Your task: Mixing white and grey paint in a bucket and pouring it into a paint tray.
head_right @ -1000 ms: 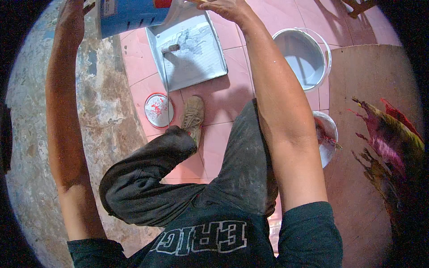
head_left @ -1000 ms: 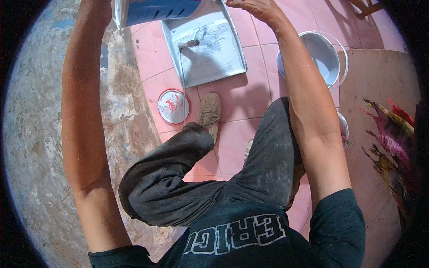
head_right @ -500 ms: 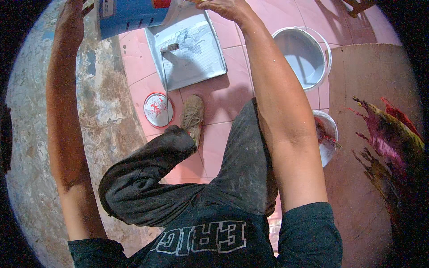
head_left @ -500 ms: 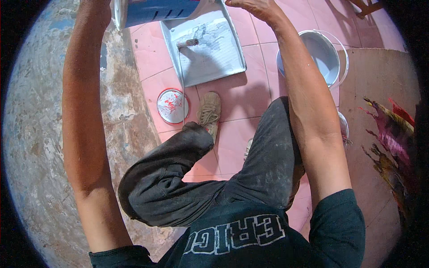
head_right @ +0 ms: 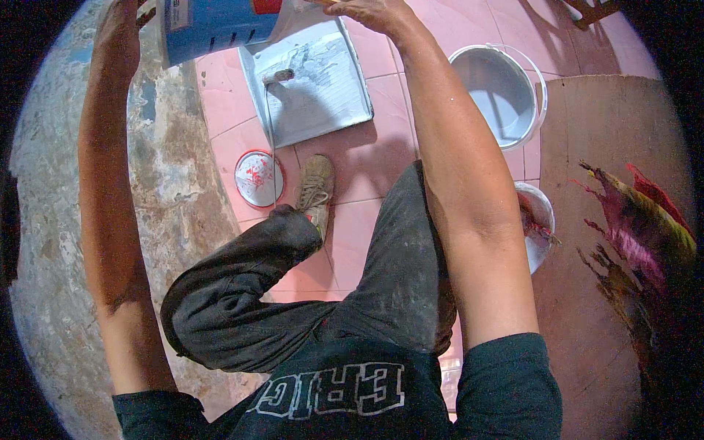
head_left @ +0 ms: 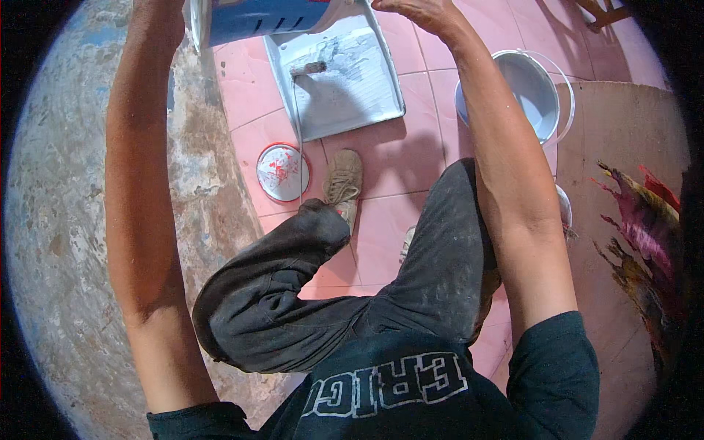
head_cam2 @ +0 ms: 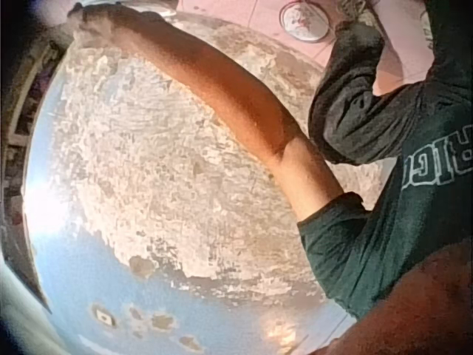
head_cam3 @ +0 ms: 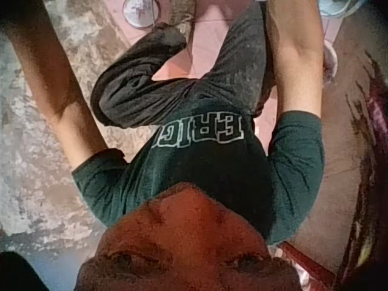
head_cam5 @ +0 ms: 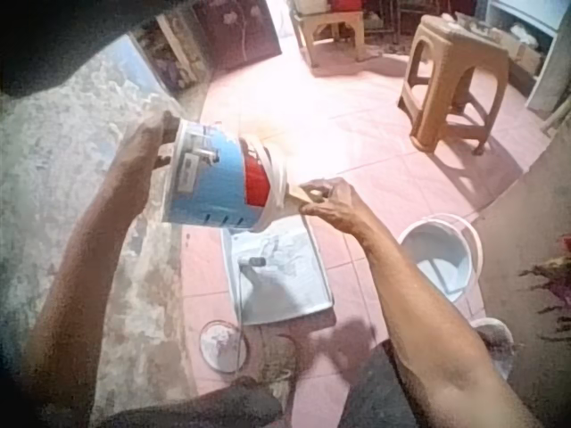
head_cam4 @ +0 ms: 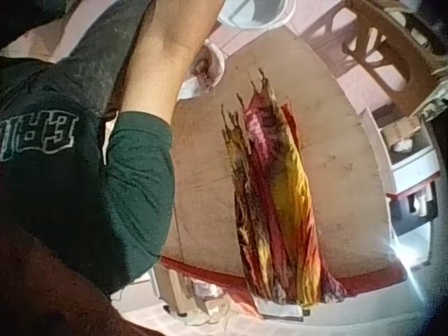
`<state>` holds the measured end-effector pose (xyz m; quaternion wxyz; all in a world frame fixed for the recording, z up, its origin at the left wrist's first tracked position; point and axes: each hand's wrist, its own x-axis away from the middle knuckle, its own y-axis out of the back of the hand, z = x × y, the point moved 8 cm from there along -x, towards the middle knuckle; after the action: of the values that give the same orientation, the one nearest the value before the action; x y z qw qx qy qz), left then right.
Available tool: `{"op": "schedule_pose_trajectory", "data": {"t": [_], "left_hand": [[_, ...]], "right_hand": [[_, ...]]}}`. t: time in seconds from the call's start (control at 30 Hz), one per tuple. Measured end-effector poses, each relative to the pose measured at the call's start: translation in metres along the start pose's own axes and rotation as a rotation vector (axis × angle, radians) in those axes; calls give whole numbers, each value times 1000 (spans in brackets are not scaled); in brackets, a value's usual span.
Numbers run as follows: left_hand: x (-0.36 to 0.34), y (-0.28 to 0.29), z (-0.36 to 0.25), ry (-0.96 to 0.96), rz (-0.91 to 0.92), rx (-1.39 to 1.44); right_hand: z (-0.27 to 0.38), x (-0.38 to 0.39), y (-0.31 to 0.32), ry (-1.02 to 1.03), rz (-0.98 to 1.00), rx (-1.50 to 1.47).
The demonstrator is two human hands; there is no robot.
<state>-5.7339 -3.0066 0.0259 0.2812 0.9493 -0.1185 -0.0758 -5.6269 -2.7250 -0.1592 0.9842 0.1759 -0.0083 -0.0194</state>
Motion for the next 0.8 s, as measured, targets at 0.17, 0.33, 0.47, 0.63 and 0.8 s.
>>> {"op": "schedule_pose_trajectory", "data": {"t": [0.17,0.33,0.47,0.63,0.8], "left_hand": [[26,-16,-37,-131,-13,33],[29,6,-43,-118,-71,-11],[26,4,-30,-103,-74,-1],[31,3,-28,-128,-35,37],[27,-3,4,282,17,469]], "right_hand": [[-5,1,5,20,5,-6],[12,-6,-10,64,34,-47],[7,-4,-8,52,34,-55],[9,-2,-11,46,43,-65],[13,0,-11,41,40,-34]]}}
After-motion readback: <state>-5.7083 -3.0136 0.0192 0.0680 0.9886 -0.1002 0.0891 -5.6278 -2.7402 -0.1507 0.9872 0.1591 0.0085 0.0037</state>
